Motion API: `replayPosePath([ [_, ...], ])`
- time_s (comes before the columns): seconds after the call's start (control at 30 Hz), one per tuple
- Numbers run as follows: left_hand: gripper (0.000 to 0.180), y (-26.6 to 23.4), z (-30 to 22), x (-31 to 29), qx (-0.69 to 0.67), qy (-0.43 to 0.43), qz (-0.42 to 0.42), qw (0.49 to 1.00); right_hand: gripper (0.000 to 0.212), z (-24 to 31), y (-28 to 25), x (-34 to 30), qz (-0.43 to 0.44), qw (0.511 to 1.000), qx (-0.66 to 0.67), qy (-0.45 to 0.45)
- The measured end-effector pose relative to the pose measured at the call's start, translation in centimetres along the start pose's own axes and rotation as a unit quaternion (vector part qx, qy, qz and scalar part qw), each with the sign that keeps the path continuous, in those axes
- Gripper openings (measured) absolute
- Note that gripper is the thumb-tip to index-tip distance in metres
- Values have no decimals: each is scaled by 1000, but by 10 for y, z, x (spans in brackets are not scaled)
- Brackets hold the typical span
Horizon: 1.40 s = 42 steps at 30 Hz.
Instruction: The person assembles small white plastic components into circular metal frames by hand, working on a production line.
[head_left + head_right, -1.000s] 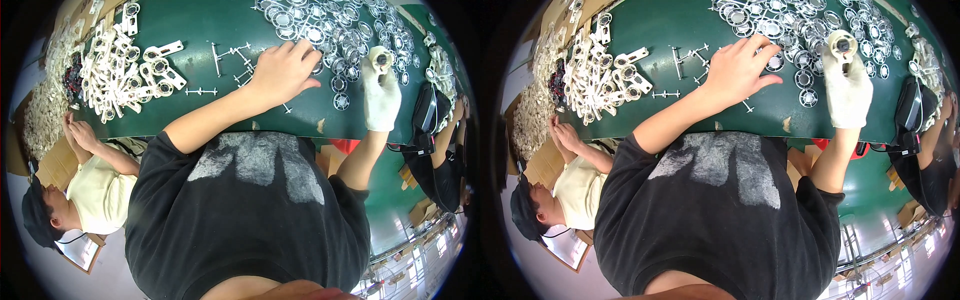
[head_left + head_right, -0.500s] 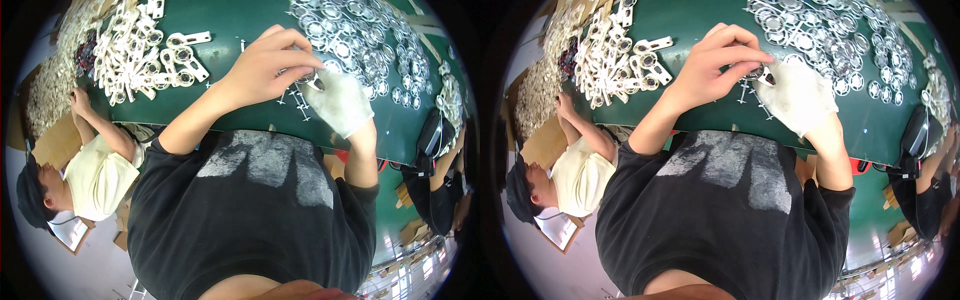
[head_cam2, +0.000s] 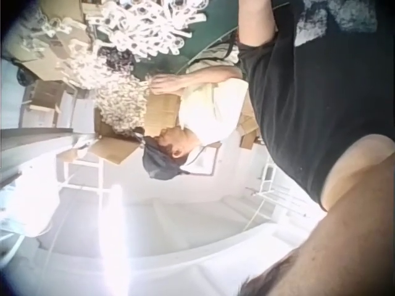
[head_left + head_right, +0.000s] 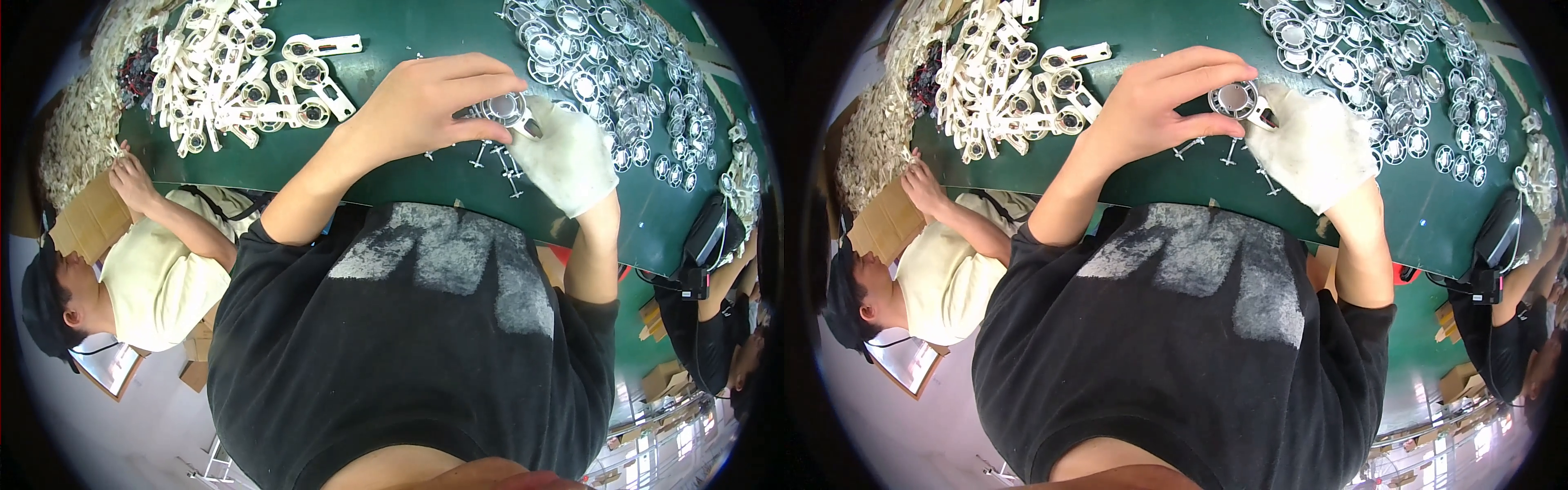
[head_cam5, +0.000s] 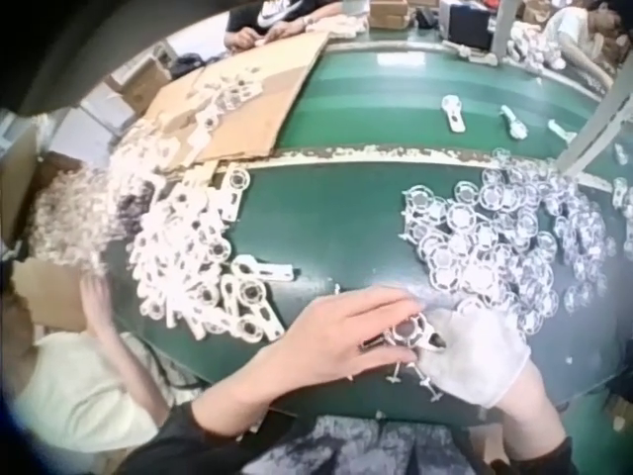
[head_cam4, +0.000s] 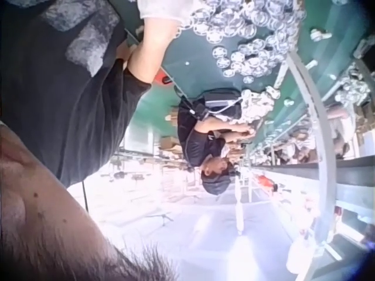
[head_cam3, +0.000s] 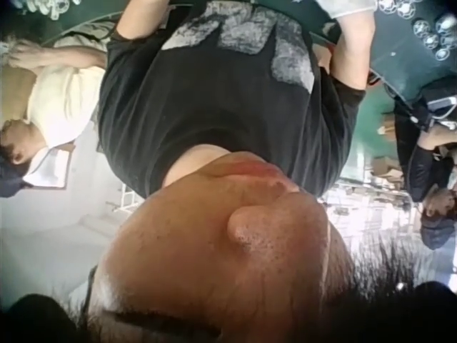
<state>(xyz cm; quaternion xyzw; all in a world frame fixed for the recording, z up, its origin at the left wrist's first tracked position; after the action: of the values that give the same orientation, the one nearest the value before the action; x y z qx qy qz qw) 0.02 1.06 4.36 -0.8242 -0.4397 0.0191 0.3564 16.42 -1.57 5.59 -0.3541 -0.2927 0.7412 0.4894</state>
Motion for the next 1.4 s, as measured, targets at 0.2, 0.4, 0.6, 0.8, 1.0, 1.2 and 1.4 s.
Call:
replayPosePath([
  [0.2,59,-1,-4,4,16,74,14,997,24,-3,1,-1,7,999,-17,29],
  [0.4,62,-1,-15,12,26,84,21,996,26,-14,-3,-3,16,991,126,37],
  [0.6,70,-1,-26,9,-21,75,35,996,38,-19,6,-6,184,914,355,65],
  [0.8,48,8,-12,6,-277,-50,-9,960,38,-12,13,-6,33,954,299,-7],
  [1.0,29,16,1,2,-437,-152,-9,886,35,1,10,-8,-88,988,91,-91],
  [1.2,24,-14,49,33,-196,-263,29,944,38,-5,8,-5,-89,981,169,23],
  [1.4,34,-101,105,84,-241,-244,-205,917,38,-27,16,-5,-95,966,242,12],
])
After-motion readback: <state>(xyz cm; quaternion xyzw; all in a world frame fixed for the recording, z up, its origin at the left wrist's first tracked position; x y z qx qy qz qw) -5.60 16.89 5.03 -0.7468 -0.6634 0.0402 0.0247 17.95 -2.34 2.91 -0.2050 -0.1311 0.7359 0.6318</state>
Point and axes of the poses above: each hand's wrist, its own x-axis towards the middle knuckle, its own y-axis out of the palm, z = x × y, the point moved 5 cm from there along x, towards the middle knuckle, and after that the axes turned 3 degrees about -y, right-handed, at the moved point
